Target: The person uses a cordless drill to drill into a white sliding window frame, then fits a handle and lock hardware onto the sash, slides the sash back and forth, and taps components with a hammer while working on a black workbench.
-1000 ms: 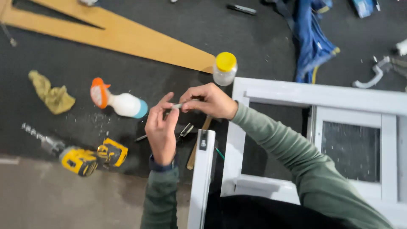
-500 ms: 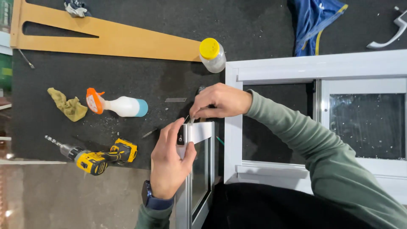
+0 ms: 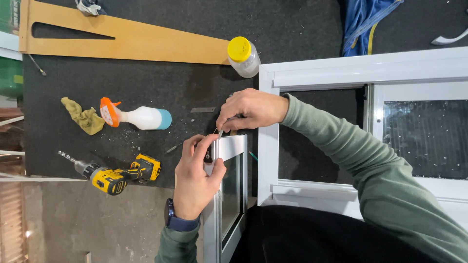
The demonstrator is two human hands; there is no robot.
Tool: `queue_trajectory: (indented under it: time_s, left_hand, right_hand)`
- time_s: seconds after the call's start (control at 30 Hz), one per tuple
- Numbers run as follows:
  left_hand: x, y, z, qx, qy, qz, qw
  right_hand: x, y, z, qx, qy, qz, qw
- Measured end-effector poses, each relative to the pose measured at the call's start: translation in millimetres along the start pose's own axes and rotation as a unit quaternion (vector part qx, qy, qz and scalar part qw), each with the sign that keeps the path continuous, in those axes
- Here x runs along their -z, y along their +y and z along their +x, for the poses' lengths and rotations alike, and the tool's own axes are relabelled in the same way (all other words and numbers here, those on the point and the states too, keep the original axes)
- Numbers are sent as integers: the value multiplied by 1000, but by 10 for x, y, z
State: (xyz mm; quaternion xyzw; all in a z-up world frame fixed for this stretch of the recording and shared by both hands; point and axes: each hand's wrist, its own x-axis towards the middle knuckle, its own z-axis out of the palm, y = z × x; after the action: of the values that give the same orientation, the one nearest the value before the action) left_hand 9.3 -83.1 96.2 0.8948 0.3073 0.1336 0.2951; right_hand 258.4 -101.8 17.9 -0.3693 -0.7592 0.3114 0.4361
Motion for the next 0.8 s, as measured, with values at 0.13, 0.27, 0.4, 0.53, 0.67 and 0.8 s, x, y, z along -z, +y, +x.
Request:
queue_trajectory:
  time_s: [0.13, 0.27, 0.4, 0.53, 0.67, 0.8]
  left_hand:
    - [4, -29, 9, 12, -9, -21, 1000]
    - [-9, -76, 6, 21, -12, -22, 999]
    - [-2, -96, 15, 7, -14, -24, 1000]
    - [-7, -128, 11, 11, -17, -19, 1000]
    - [-5, -128, 3, 19, -19, -34, 999]
    - [-15, -131, 4, -2, -7, -24, 1000]
  right_hand:
    - [3, 0, -1, 5, -6, 9, 1000]
    - [26, -8, 46, 11, -18, 5, 1000]
    - [-17, 46, 84, 23, -38, -12, 999]
    - [-31, 116, 129, 33, -47, -8, 998]
    - [-47, 119, 151, 36, -57, -6, 998]
    - [-21, 65, 161, 38, -56, -31, 997]
